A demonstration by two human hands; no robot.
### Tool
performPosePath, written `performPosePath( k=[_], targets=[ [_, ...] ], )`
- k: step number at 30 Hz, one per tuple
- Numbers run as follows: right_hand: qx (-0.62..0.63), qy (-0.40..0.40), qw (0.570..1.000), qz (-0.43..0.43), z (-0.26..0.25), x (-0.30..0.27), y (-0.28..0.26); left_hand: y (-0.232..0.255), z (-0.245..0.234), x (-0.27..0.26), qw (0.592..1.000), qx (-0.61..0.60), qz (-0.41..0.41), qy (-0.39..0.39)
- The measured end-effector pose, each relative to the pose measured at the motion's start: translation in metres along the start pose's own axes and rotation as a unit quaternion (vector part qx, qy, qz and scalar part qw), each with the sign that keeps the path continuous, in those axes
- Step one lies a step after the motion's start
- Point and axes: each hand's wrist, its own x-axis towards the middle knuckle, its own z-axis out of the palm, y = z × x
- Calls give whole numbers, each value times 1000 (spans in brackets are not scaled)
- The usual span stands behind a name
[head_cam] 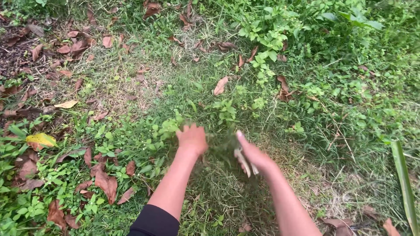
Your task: The person pulls weeds and trims grass by hand using pruning shears in a garden area.
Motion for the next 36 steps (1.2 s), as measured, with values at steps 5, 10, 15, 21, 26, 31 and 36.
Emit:
performPosePath(
  k=[5,10,15,21,26,31,36],
  targets=[
    [125,98,984,86,-31,-26,0,23,60,11,983,-77,153,72],
    [226,91,969,37,-49,-52,30,54,28,-17,921,-37,83,-379],
    [232,88,969,-13,-53,-78,48,89,53,33,907,-290,300,54],
    [354,96,930,-34,-49,-92,74,145,61,-2,750,-573,271,-186],
    [337,104,935,17,-59,-123,68,166,53,-13,802,-528,235,-149],
    [331,84,940,-5,-61,-116,99,176,57,-9,801,-520,245,-170],
    [354,100,928,-62,-55,-98,133,183,52,-14,835,-454,266,-161]
  ],
)
